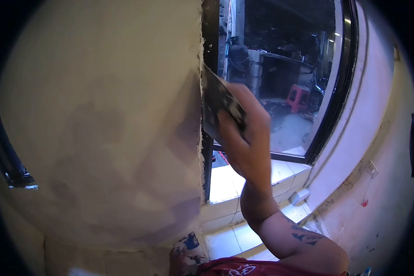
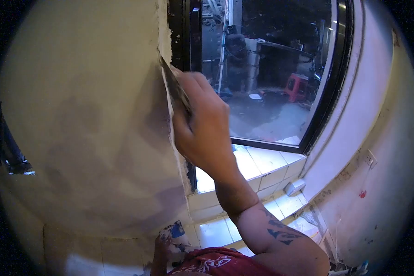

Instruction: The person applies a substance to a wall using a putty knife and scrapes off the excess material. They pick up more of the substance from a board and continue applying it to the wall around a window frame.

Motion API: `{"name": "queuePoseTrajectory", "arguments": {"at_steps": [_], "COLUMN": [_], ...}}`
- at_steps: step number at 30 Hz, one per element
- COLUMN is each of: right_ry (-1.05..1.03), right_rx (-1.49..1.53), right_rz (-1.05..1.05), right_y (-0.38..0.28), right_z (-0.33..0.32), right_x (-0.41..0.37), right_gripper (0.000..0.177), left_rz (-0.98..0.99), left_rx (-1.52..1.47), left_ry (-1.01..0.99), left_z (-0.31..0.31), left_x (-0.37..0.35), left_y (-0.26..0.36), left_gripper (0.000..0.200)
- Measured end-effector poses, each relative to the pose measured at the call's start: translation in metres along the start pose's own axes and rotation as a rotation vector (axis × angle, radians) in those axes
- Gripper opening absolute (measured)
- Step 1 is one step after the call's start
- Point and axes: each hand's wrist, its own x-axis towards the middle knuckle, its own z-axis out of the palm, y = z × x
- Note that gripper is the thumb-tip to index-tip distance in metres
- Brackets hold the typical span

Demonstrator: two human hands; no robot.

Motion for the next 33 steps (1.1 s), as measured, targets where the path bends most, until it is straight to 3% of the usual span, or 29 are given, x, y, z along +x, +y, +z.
{"name": "queuePoseTrajectory", "arguments": {"at_steps": [3,4,6,7,8,10,12,14,16,19,20,22,23,25,26,27,28,30,33], "right_ry": [0.034,0.06,0.1,0.126,0.155,0.152,0.095,-0.008,-0.049,-0.113,-0.122,-0.122,-0.233,-0.364,-0.416,-0.558,-0.56,-0.66,-0.7], "right_rx": [0.143,0.199,0.252,0.28,0.351,0.353,0.594,0.648,0.86,1.02,1.003,0.972,0.996,0.861,0.788,0.685,0.656,0.548,0.535], "right_rz": [0.009,-0.005,0.009,0.024,0.178,0.329,0.222,0.369,0.497,0.679,0.744,0.832,0.752,0.638,0.56,0.428,0.251,0.227,0.213], "right_y": [-0.002,-0.001,0.005,0.008,0.005,0.001,0.015,0.021,0.034,0.043,0.04,0.03,0.029,0.023,0.021,0.021,0.022,0.013,0.016], "right_z": [-0.025,-0.033,-0.046,-0.05,-0.052,-0.059,-0.065,-0.07,-0.064,-0.045,-0.037,-0.022,-0.016,-0.007,-0.004,-0.004,0.003,0.008,0.016], "right_x": [-0.031,-0.036,-0.033,-0.031,-0.024,-0.009,-0.011,-0.028,-0.062,-0.13,-0.151,-0.185,-0.196,-0.215,-0.219,-0.216,-0.221,-0.221,-0.238], "right_gripper": [0.041,0.042,0.047,0.05,0.054,0.055,0.039,0.043,0.047,0.05,0.05,0.05,0.046,0.043,0.041,0.039,0.046,0.057,0.056], "left_rz": [-0.198,-0.137,0.157,0.189,0.222,0.052,0.204,0.245,0.503,0.226,0.141,0.08,0.241,0.345,0.323,0.263,0.207,0.018,0.198], "left_rx": [-0.007,0.132,0.114,0.083,0.053,-0.05,0.289,-0.109,0.545,-0.179,-1.042,-1.007,-0.484,0.041,0.032,-0.134,-0.305,-0.963,-0.072], "left_ry": [-0.035,-0.031,0.041,0.078,0.115,0.197,0.026,0.058,0.203,0.269,0.248,0.511,0.542,0.524,0.537,0.543,0.56,0.564,0.493], "left_z": [-0.008,-0.01,-0.012,-0.011,-0.011,-0.007,-0.025,-0.028,-0.039,-0.03,-0.025,-0.015,-0.019,-0.025,-0.025,-0.024,-0.023,-0.022,-0.034], "left_x": [-0.005,-0.006,-0.007,-0.005,-0.002,0.004,0.001,0.0,0.001,-0.011,0.0,0.006,0.008,0.009,0.011,0.011,0.011,0.011,0.002], "left_y": [0.021,0.024,0.016,0.005,-0.006,-0.039,0.039,0.037,0.066,0.119,0.14,0.144,0.133,0.126,0.13,0.139,0.149,0.162,0.13], "left_gripper": [0.031,0.027,0.02,0.02,0.019,0.021,0.023,0.025,0.024,0.033,0.037,0.04,0.035,0.029,0.027,0.026,0.026,0.027,0.04]}}
